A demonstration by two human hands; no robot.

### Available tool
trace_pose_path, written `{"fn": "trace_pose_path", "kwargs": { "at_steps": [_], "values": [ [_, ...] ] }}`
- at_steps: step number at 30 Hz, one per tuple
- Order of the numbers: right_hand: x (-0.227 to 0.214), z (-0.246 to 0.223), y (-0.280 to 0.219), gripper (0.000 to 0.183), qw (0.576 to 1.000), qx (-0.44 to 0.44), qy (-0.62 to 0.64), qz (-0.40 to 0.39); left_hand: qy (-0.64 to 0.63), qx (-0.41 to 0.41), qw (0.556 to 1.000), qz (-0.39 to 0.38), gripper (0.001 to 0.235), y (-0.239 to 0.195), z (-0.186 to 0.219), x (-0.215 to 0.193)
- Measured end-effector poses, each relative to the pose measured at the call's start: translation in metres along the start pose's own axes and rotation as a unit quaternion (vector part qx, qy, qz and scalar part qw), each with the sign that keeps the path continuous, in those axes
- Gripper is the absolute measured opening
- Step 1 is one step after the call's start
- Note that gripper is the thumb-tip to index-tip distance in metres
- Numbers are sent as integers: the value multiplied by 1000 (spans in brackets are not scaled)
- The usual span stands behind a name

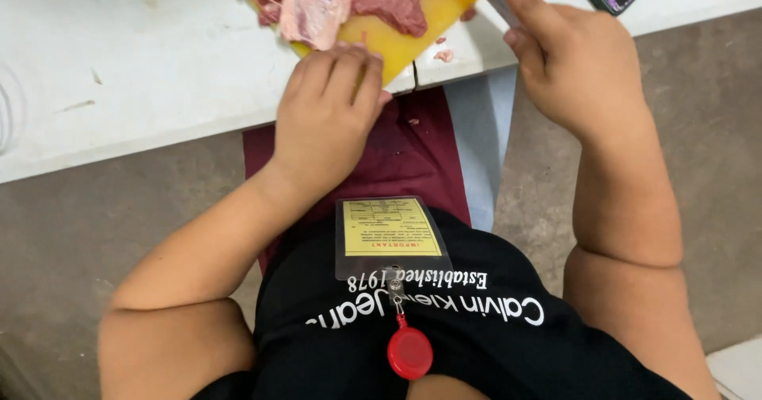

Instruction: The person cuts raw meat into smaller pieces using a knife on a yellow cutting board. They handle the meat with both hands, separating and arranging the pieces on the board.

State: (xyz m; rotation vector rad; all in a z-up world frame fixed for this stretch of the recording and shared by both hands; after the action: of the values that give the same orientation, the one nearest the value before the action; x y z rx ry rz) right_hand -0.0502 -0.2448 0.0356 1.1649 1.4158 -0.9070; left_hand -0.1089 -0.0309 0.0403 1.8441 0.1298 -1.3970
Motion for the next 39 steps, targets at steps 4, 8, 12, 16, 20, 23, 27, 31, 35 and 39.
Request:
{"fn": "trace_pose_path", "kwargs": {
  "at_steps": [4, 8, 12, 16, 20, 23, 27, 31, 35, 39],
  "values": [
    [-3, 1, 4, 55, 998, -35, -56, -2, 136, 58, 984, -95, 25, -4, -4, -4],
    [-7, 36, 0, 43, 957, -78, -258, 110, 188, 93, 968, -140, 19, -16, -5, -16],
    [-2, 45, 14, 53, 954, -112, -250, 124, 127, 93, 980, -125, 20, -30, -9, -22],
    [2, 42, 41, 39, 954, -132, -218, 156, 96, 67, 988, -103, 17, -37, -16, -30],
    [6, 37, 63, 36, 966, -150, -163, 133, 88, 52, 988, -112, 18, -46, -22, -39],
    [10, 29, 62, 36, 984, -142, -70, 87, 57, 29, 991, -115, 18, -60, -35, -47],
    [-7, 1, 42, 51, 986, -123, 113, -13, -44, -23, 996, -79, 17, -64, -57, -63],
    [-5, -9, 25, 46, 929, -38, 353, -108, -43, 2, 995, -92, 29, -29, -70, -60],
    [-5, -16, 10, 49, 866, -13, 491, -91, -82, 64, 982, -159, 64, 6, -98, -10],
    [-1, -13, -4, 55, 844, 9, 532, -64, -99, 73, 941, -316, 29, 21, -113, 40]
  ]
}}
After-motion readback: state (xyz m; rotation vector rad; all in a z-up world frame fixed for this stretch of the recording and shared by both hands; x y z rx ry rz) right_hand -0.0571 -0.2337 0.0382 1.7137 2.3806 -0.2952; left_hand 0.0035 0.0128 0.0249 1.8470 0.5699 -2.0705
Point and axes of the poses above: each hand's wrist, its own y-axis towards the middle knuckle, its own x-axis out of the palm, z = x × y, the point moved 9 cm from there along y, towards the middle knuckle, and after that the axes turned 15 degrees about x, right-handed, at the moved point
